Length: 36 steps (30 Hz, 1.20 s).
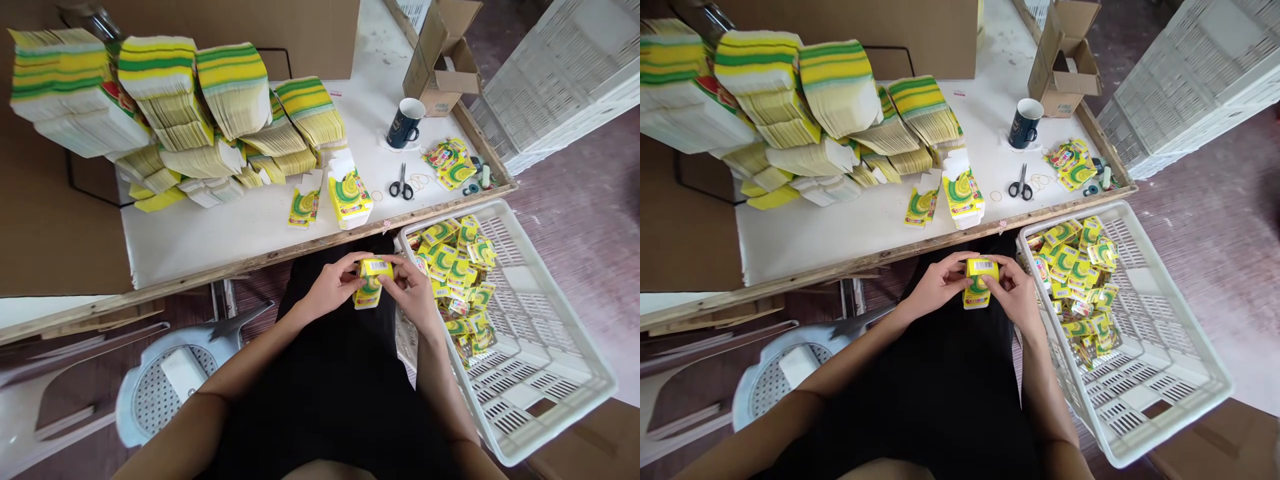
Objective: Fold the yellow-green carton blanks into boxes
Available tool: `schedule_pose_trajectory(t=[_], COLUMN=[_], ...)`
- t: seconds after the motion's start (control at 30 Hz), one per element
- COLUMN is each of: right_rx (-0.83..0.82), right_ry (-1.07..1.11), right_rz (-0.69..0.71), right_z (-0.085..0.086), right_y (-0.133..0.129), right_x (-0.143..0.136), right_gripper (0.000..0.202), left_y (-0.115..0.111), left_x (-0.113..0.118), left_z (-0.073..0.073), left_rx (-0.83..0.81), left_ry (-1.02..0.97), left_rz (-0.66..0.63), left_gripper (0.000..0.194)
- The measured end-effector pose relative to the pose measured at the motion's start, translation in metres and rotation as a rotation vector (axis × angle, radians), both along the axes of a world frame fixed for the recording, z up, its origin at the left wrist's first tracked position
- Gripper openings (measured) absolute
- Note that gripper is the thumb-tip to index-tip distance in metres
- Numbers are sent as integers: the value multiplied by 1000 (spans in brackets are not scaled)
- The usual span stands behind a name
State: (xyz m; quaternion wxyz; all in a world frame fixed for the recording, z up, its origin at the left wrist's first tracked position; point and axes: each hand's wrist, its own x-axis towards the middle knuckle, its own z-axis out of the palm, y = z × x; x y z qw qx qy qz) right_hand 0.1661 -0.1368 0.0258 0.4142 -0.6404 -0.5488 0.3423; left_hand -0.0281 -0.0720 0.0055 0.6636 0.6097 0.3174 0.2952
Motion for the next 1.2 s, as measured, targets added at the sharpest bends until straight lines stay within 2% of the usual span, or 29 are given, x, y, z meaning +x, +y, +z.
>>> schedule_pose_trajectory(t=[0.07,0.23,0.4,0.6,0.7,0.93,1.03,1.1,1.17,1.2], right_rx=[-83,-58,-74,-81,-46,37,-15,3,167,292], right_ry=[-53,-153,-83,-55,-47,2,110,242,386,457], right_rz=[-6,-50,-4,-120,-149,-66,-60,-163,-448,-628], right_z=[-2,-10,-11,-13,-14,-11,-15,-21,-27,-31], right_y=[2,7,5,3,5,6,6,7,8,9], right_x=[-4,-10,-11,-14,-14,0,1,4,13,20], right_gripper=[38,31,44,32,32,30,35,37,38,39], left_y=[-1,1,4,2,5,7,4,11,29,44], left_x=[1,0,0,4,6,3,8,10,8,4], left_z=[0,-1,-2,-1,3,6,4,3,0,-3], left_rx=[-12,-108,-157,-92,-54,-163,-136,-57,80,172], left_ry=[8,-33,-52,-46,-34,-55,-47,-37,19,78], left_rz=[-23,-47,-12,-70,-60,-19,-39,-17,109,227], left_gripper=[48,52,55,50,49,54,56,53,46,40])
